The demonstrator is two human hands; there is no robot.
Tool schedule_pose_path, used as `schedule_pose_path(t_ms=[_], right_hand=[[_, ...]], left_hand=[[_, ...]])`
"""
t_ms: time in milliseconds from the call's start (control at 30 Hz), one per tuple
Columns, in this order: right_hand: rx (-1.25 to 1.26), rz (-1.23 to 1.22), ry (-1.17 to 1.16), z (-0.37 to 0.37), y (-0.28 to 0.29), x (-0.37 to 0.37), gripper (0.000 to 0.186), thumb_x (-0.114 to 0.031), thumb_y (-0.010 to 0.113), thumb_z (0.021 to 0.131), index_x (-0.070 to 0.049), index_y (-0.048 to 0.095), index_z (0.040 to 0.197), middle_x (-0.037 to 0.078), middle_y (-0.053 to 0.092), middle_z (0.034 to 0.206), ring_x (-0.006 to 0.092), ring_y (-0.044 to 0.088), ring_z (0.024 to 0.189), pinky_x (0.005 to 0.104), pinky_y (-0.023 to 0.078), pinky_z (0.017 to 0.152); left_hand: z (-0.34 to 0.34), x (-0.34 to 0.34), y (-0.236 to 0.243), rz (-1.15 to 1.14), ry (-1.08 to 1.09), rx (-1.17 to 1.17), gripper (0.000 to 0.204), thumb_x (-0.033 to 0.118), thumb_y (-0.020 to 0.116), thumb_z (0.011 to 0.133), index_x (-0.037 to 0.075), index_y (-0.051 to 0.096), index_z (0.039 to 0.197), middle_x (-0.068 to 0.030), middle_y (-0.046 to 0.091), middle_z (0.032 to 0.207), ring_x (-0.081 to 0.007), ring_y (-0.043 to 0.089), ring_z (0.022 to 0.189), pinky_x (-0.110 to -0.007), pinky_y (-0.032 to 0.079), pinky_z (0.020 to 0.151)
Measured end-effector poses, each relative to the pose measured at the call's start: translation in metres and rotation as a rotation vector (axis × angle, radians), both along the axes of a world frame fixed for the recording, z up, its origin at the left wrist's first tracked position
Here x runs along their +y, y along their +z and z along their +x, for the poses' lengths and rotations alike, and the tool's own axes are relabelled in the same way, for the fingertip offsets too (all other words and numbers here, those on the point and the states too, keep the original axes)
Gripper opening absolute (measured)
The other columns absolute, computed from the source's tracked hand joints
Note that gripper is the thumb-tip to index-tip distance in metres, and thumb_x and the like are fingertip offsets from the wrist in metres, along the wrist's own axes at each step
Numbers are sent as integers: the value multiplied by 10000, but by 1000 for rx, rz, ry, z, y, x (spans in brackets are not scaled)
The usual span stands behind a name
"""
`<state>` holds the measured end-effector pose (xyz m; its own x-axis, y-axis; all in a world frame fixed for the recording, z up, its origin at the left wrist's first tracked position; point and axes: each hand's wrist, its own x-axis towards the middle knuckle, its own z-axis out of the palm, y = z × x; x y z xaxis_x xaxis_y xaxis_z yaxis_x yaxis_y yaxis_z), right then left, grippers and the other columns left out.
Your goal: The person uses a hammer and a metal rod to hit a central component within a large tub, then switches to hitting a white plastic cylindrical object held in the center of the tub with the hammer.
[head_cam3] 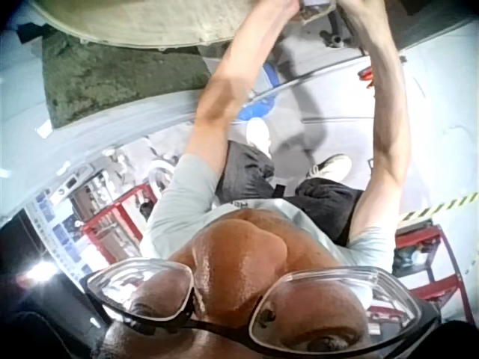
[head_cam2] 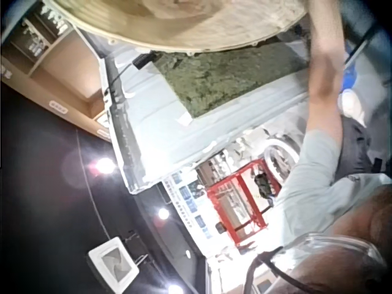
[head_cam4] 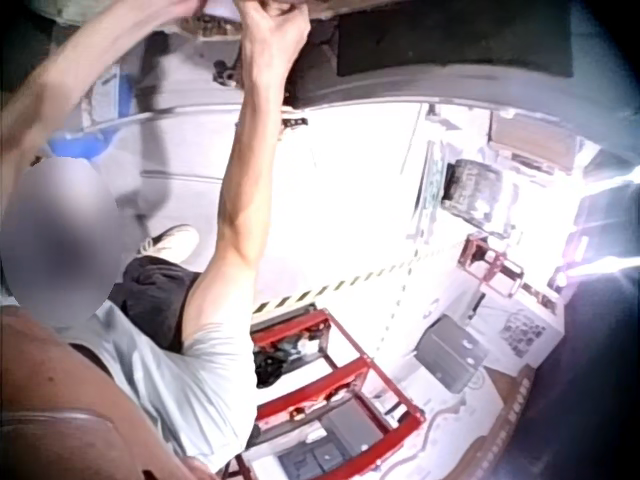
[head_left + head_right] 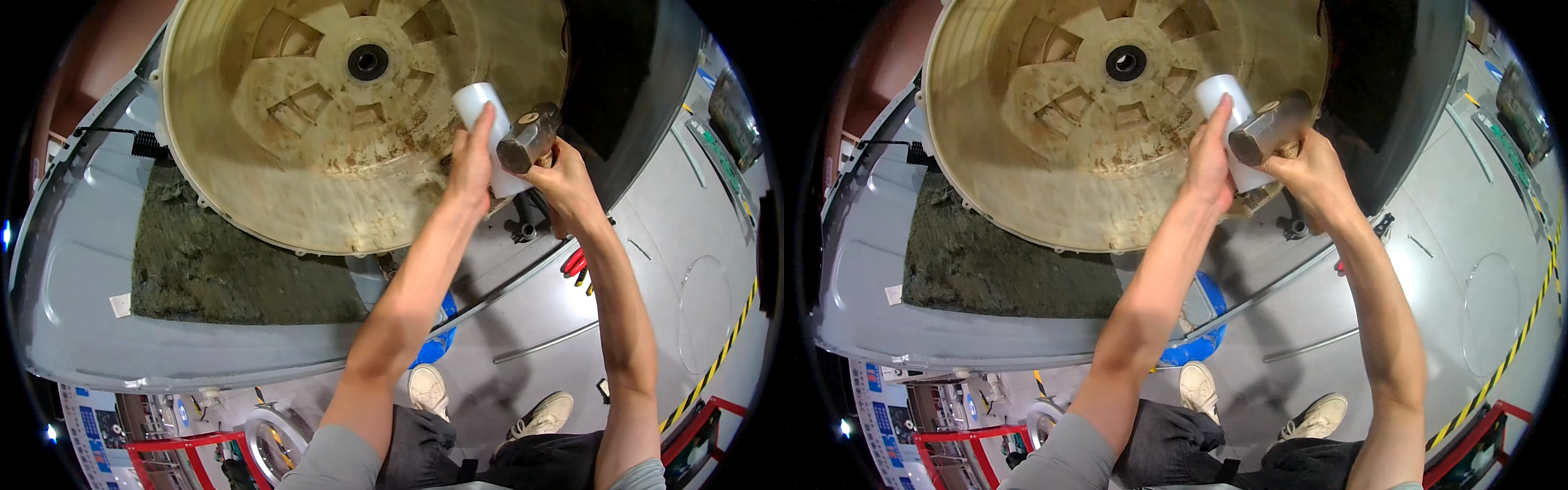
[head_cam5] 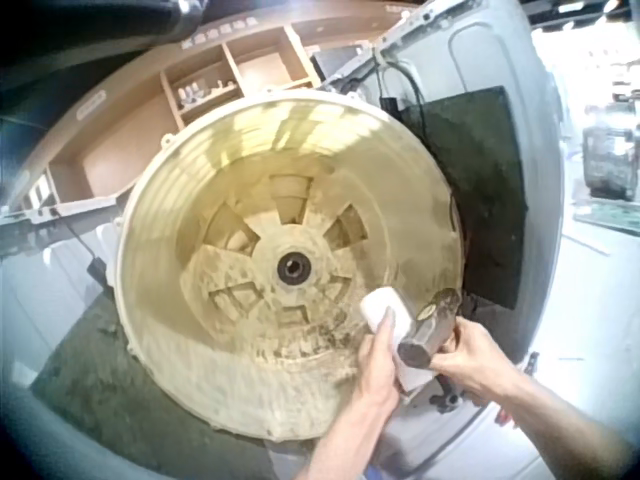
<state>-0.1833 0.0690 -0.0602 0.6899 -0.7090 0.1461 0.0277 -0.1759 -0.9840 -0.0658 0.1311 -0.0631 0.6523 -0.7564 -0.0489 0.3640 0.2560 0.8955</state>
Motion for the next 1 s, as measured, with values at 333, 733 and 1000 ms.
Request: schedule_pose_path(t_ms=[333,733,1000], right_hand=[[-137,171,-4,-8,3,-15,530,-304,738,692,50,499,1005,115,552,844,159,533,628,270,435,455],[-120,176,-93,-25,9,-30,526,-372,716,686,27,529,974,87,562,763,111,386,351,244,263,290],[-126,205,-103,-18,1,-33,536,-368,729,666,24,543,981,83,564,759,106,379,362,252,265,311]], left_hand=[[57,-39,-8,650,580,-1444,643,459,383,877,-32,306,1286,-233,235,1354,-320,215,1277,-463,141,1043],[207,-27,-2,989,703,-2407,673,498,362,868,97,193,1382,-129,146,1439,-302,152,1317,-474,93,1058],[221,1,-4,937,563,-2519,632,470,421,853,133,266,1364,-110,214,1421,-283,212,1296,-426,135,1063]])
